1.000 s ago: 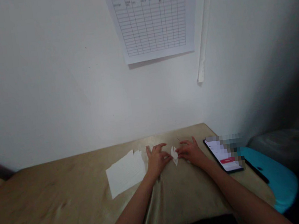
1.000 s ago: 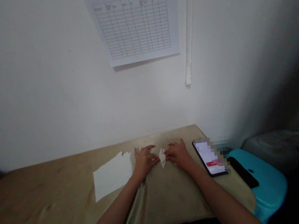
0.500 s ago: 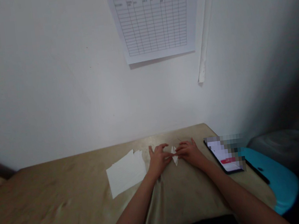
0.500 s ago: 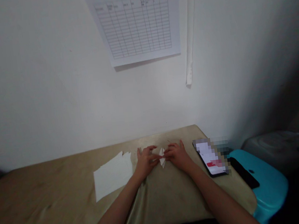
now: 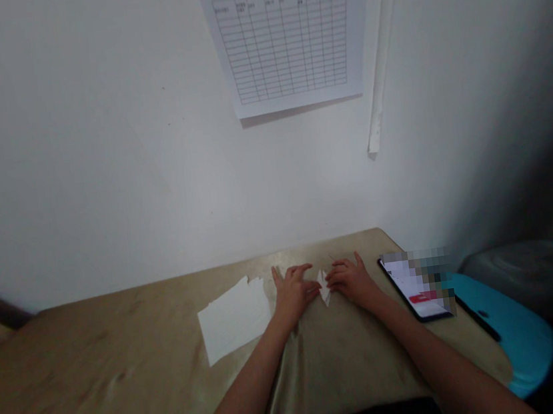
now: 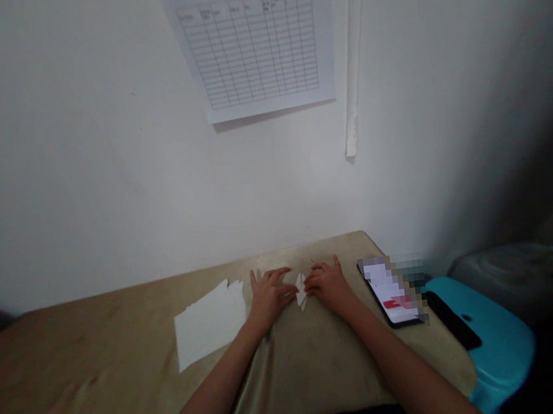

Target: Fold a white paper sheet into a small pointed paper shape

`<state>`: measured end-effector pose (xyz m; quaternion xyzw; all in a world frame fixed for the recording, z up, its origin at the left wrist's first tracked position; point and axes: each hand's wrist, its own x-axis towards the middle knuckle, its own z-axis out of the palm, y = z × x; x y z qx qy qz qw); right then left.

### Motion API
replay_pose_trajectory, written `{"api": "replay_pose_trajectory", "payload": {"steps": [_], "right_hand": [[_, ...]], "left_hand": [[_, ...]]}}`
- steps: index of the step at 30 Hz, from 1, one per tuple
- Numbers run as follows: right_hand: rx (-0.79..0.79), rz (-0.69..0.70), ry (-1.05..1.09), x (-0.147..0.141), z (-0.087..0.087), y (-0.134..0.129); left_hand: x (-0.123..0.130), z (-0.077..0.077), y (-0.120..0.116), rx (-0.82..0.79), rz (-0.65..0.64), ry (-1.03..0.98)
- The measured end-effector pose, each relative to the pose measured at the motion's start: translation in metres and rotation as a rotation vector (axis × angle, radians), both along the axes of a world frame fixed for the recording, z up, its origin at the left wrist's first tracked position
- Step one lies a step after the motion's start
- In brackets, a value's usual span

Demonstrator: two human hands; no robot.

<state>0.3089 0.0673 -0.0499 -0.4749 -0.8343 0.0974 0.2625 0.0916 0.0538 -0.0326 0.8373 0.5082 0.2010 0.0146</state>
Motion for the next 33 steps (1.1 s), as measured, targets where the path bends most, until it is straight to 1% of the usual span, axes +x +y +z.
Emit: {"api": "replay_pose_trajectory", "payload": {"steps": [6, 13, 24, 29, 33], "right_hand": [[0.017, -0.013, 0.041, 0.0004, -0.0058, 0.0015], [-0.003, -0.018, 0.046, 0.0018, -0.0080, 0.0017], [-0.105, -0.027, 0.095, 0.0005, -0.0033, -0.0029], [-0.092, -0.016, 0.099, -0.0006, -0.0034, -0.0016], [-0.091, -0.013, 0.107, -0.0013, -0.0023, -0.0021]], "left_hand": [[0.0008, 0.0016, -0.0034, 0.001, 0.027, -0.040], [-0.0005, -0.0023, -0.0018, -0.027, 0.046, -0.059], [-0.0045, -0.0016, 0.0022, -0.149, 0.056, -0.090], [-0.0017, -0.0024, -0.0003, -0.138, 0.061, -0.111], [0.0008, -0.0032, -0.0019, -0.172, 0.058, -0.119]]}}
